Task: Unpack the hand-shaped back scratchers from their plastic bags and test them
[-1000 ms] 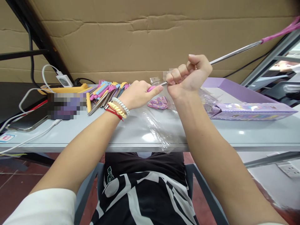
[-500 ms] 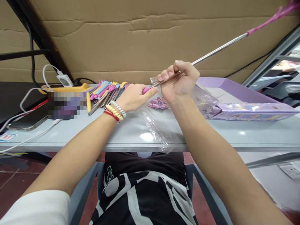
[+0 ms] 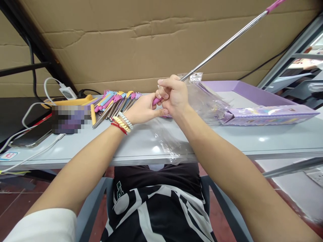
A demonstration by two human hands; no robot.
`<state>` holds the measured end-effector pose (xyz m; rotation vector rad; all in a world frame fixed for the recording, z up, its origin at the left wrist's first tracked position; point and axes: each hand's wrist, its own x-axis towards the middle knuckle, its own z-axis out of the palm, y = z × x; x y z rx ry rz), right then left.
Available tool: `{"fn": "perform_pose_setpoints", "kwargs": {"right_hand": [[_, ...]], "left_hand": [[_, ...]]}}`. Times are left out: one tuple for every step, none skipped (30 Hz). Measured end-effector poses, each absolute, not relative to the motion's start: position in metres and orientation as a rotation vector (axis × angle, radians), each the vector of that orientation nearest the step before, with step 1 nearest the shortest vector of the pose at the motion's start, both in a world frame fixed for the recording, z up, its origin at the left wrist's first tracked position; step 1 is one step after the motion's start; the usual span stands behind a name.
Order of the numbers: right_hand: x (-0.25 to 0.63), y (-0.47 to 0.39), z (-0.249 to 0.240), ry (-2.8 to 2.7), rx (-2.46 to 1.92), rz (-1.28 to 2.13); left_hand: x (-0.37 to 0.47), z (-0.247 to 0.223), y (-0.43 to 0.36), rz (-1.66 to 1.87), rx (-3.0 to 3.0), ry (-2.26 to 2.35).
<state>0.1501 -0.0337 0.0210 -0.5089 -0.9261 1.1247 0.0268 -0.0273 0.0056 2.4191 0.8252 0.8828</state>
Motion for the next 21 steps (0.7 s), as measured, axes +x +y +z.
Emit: {"fn": "perform_pose_setpoints", "kwargs": {"right_hand": [[0.15,-0.034,0.021,-0.919,-0.512,1.114],[0.149,-0.034,0.021,-0.909,-0.515,1.104],[0.148,-0.034,0.021,-0.898,-0.519,1.097],[0.147,-0.035,0.022,-0.884,-0.525,1.09],[0.146,-0.035,0.022,-0.87,-0.531,1.082],[0.146,-0.036,0.023,-0.855,-0.54,1.076],[0.145,-0.037,0.024,-0.839,-0.549,1.075],[0.145,-0.038,0.025,-0.823,-0.556,1.077],[0.145,-0.038,0.026,-0.804,-0.559,1.079],[0.146,-0.038,0.027,-0.784,-0.555,1.079],[0.148,-0.038,0.028,-0.765,-0.547,1.077],[0.149,-0.038,0.029,-0.748,-0.534,1.074],[0.151,-0.037,0.03,-0.734,-0.52,1.071],[0.153,-0.036,0.031,-0.724,-0.505,1.07],[0.154,-0.036,0.031,-0.721,-0.494,1.073],[0.156,-0.035,0.031,-0.725,-0.487,1.078],[0.157,-0.035,0.032,-0.737,-0.485,1.08],[0.158,-0.034,0.032,-0.756,-0.486,1.079],[0.159,-0.033,0.032,-0.771,-0.484,1.07],[0.162,-0.032,0.032,-0.781,-0.479,1.053],[0.165,-0.031,0.033,-0.784,-0.469,1.027]], "left_hand": [[0.028,0.005,-0.028,0.894,2.456,0.853],[0.029,0.006,-0.028,0.904,2.494,0.895],[0.03,0.006,-0.029,0.909,2.531,0.948],[0.031,0.007,-0.03,0.911,2.563,1.005],[0.032,0.007,-0.031,0.914,2.587,1.057],[0.033,0.008,-0.032,0.915,2.606,1.098],[0.034,0.009,-0.032,0.915,2.619,1.127],[0.034,0.01,-0.033,0.912,2.629,1.148],[0.034,0.01,-0.033,0.908,2.636,1.166],[0.033,0.01,-0.033,0.907,2.638,1.186],[0.033,0.01,-0.033,0.906,2.635,1.209],[0.033,0.01,-0.033,0.907,2.627,1.236],[0.033,0.01,-0.033,0.908,2.619,1.262],[0.033,0.01,-0.034,0.91,2.611,1.282],[0.034,0.01,-0.034,0.912,2.606,1.299],[0.034,0.01,-0.035,0.913,2.605,1.311],[0.035,0.01,-0.035,0.916,2.607,1.322],[0.036,0.011,-0.036,0.922,2.61,1.332],[0.036,0.011,-0.036,0.926,2.611,1.343],[0.035,0.011,-0.035,0.926,2.606,1.36],[0.033,0.01,-0.035,0.909,2.592,1.383]]}}
